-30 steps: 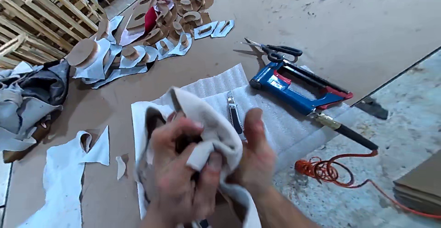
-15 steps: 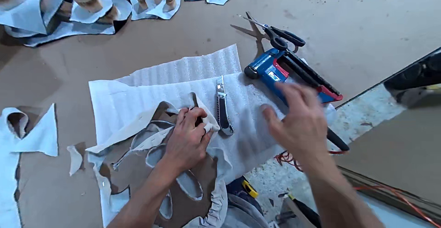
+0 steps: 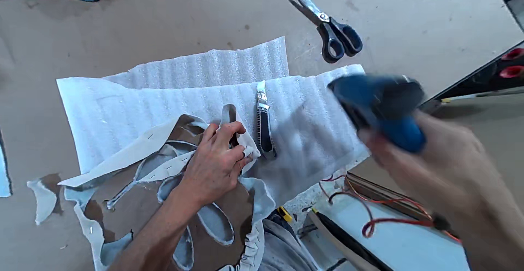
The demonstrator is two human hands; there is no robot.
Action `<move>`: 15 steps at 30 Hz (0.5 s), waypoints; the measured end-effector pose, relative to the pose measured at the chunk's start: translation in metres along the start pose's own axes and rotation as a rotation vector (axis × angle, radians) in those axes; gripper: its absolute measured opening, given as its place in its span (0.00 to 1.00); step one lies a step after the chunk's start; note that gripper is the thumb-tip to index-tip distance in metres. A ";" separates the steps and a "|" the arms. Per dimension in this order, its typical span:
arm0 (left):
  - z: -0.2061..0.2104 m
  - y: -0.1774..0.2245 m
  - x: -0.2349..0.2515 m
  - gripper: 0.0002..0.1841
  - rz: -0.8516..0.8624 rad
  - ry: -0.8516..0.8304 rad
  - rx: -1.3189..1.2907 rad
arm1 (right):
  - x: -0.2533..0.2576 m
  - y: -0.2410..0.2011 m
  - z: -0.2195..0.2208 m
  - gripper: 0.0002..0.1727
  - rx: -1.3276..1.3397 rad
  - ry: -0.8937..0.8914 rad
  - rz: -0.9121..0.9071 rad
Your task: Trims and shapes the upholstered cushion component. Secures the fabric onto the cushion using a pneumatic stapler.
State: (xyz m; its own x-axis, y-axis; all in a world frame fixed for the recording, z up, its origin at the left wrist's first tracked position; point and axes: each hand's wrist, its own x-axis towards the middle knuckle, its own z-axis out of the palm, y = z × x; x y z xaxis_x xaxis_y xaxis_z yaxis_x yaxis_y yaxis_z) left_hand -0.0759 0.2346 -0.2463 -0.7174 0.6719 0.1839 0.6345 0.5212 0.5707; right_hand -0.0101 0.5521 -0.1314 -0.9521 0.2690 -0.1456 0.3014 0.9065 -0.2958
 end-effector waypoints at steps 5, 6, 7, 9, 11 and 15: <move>-0.002 -0.005 0.003 0.17 0.028 -0.010 -0.010 | -0.104 -0.056 0.016 0.22 0.397 -0.271 -0.052; -0.003 -0.005 0.003 0.17 0.031 -0.018 -0.009 | -0.109 -0.061 0.026 0.22 0.411 -0.283 -0.076; -0.002 -0.005 0.004 0.17 0.034 -0.024 -0.012 | -0.112 -0.064 0.035 0.22 0.414 -0.279 -0.099; -0.003 -0.006 0.005 0.18 0.038 -0.023 -0.011 | -0.111 -0.067 0.047 0.22 0.402 -0.271 -0.115; -0.003 -0.006 0.004 0.17 0.044 -0.021 -0.010 | -0.108 -0.069 0.053 0.22 0.388 -0.274 -0.107; -0.004 -0.006 0.004 0.17 0.038 -0.024 -0.008 | -0.103 -0.071 0.058 0.23 0.345 -0.292 -0.118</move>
State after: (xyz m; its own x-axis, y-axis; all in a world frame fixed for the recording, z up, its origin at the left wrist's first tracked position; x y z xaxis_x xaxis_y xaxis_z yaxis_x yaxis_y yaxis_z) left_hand -0.0841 0.2322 -0.2456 -0.6856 0.7037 0.1866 0.6590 0.4909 0.5699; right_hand 0.0698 0.4405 -0.1504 -0.9412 0.0234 -0.3370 0.2392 0.7505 -0.6161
